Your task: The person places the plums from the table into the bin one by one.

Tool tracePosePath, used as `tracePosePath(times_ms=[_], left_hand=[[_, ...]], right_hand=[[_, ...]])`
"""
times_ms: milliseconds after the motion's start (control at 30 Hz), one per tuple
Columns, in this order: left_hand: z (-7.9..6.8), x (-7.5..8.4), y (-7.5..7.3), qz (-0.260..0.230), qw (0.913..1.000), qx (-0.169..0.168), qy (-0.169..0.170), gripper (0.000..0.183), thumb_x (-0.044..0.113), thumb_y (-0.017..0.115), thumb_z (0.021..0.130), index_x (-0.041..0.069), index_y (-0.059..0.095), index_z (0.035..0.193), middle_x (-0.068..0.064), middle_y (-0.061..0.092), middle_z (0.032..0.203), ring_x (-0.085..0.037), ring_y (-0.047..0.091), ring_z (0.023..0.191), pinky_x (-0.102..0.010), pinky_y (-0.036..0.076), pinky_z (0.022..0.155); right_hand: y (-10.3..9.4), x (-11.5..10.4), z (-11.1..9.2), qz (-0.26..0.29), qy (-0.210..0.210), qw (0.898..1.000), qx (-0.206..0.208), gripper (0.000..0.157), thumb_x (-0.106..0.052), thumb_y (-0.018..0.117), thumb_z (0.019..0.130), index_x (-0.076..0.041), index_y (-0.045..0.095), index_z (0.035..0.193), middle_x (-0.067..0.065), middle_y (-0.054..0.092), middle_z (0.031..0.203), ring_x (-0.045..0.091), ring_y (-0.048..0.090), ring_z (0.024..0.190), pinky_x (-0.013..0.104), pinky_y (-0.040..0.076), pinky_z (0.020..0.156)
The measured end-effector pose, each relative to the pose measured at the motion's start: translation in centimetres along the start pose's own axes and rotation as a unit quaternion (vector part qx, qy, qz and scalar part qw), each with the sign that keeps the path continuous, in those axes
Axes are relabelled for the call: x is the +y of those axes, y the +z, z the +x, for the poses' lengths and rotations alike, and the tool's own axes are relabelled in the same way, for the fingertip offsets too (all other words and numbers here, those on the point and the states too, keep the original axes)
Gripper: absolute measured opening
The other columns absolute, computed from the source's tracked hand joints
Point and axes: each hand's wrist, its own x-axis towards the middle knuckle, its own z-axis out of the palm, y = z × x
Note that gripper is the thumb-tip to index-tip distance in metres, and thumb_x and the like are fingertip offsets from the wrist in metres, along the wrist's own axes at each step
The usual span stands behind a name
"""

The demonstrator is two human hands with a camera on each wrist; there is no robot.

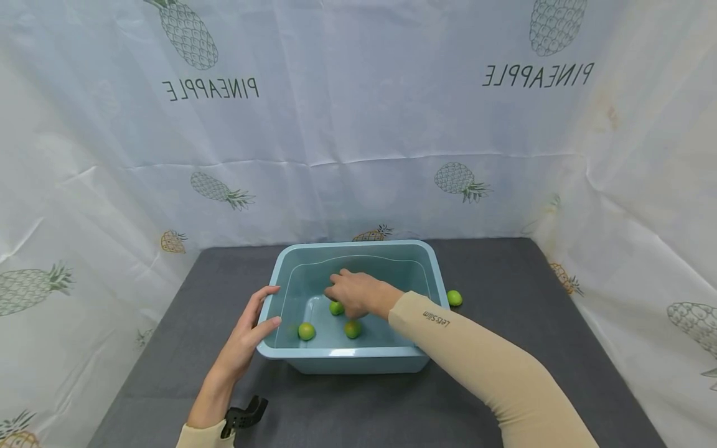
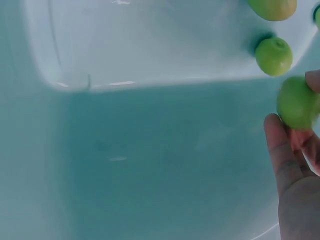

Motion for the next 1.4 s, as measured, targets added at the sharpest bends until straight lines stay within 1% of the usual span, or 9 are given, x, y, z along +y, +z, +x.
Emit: tracePosePath(times_ms=[200, 433, 600, 667, 867, 1000, 1200, 1400], left_hand=[[0.0, 0.0, 0.0, 0.001, 1.0, 0.001, -0.002, 0.055, 0.014, 0.058, 0.101, 0.018, 0.036, 0.151, -0.018, 0.027, 0.161, -0.042, 0.037, 0.138, -0.058, 0.039, 0.099], [0.1, 0.1, 0.1, 0.004, 1.0, 0.003, -0.007, 0.055, 0.016, 0.059, 0.101, 0.019, 0.036, 0.151, -0.017, 0.025, 0.162, -0.041, 0.034, 0.141, -0.06, 0.037, 0.101], [0.0, 0.1, 0.1, 0.001, 1.0, -0.001, -0.008, 0.055, 0.015, 0.058, 0.101, 0.019, 0.036, 0.152, -0.017, 0.024, 0.162, -0.041, 0.035, 0.14, -0.058, 0.038, 0.1], [0.0, 0.1, 0.1, -0.002, 1.0, -0.002, -0.008, 0.055, 0.016, 0.058, 0.101, 0.019, 0.035, 0.152, -0.017, 0.024, 0.162, -0.041, 0.035, 0.14, -0.057, 0.039, 0.099], [0.0, 0.0, 0.1, -0.005, 0.9999, -0.004, -0.009, 0.056, 0.018, 0.058, 0.102, 0.019, 0.035, 0.152, -0.017, 0.024, 0.162, -0.042, 0.034, 0.141, -0.059, 0.038, 0.1], [0.0, 0.0, 0.1, -0.001, 1.0, -0.002, -0.008, 0.055, 0.017, 0.058, 0.102, 0.018, 0.035, 0.152, -0.018, 0.024, 0.162, -0.043, 0.034, 0.141, -0.06, 0.037, 0.1], [0.0, 0.0, 0.1, 0.001, 1.0, 0.002, -0.005, 0.056, 0.017, 0.058, 0.101, 0.017, 0.035, 0.152, -0.019, 0.024, 0.162, -0.044, 0.035, 0.14, -0.06, 0.038, 0.099], [0.0, 0.0, 0.1, -0.002, 1.0, 0.001, -0.007, 0.056, 0.017, 0.058, 0.101, 0.018, 0.035, 0.152, -0.019, 0.025, 0.162, -0.044, 0.037, 0.138, -0.058, 0.04, 0.098]], right_hand=[[-0.5, 0.3, -0.1, 0.013, 0.0, 1.0, 0.01, 0.038, -0.008, 0.066, 0.091, -0.018, 0.066, 0.128, 0.0, 0.055, 0.113, 0.019, 0.046, 0.099, 0.035, 0.046, 0.08], [-2.2, 0.4, -0.5, 0.018, -0.01, 0.999, 0.025, 0.032, -0.008, 0.06, 0.096, -0.015, 0.065, 0.127, 0.0, 0.055, 0.109, 0.019, 0.047, 0.095, 0.034, 0.045, 0.077], [-3.7, 0.1, -1.2, 0.019, -0.008, 0.998, 0.051, 0.026, -0.007, 0.057, 0.096, -0.016, 0.066, 0.119, 0.0, 0.056, 0.109, 0.018, 0.049, 0.094, 0.034, 0.046, 0.075], [-4.3, -0.1, -1.4, 0.021, -0.009, 0.998, 0.064, 0.024, -0.008, 0.057, 0.097, -0.017, 0.066, 0.117, 0.0, 0.057, 0.109, 0.019, 0.049, 0.094, 0.034, 0.046, 0.074], [-5.6, -0.4, -2.3, 0.024, -0.018, 0.995, 0.091, 0.023, -0.011, 0.058, 0.097, -0.016, 0.066, 0.118, 0.002, 0.057, 0.108, 0.018, 0.049, 0.091, 0.033, 0.045, 0.072], [-6.6, -0.5, -3.2, 0.038, -0.021, 0.991, 0.124, 0.021, -0.012, 0.059, 0.097, -0.014, 0.068, 0.116, 0.003, 0.058, 0.109, 0.019, 0.051, 0.094, 0.033, 0.047, 0.074], [-7.9, -0.6, -4.9, 0.052, -0.017, 0.982, 0.183, 0.014, -0.015, 0.064, 0.096, -0.015, 0.069, 0.109, 0.001, 0.061, 0.109, 0.02, 0.055, 0.098, 0.035, 0.049, 0.077], [-8.8, -0.6, -6.3, 0.063, -0.018, 0.973, 0.219, 0.014, -0.014, 0.065, 0.095, -0.015, 0.07, 0.107, 0.001, 0.063, 0.108, 0.02, 0.058, 0.097, 0.035, 0.05, 0.075]])
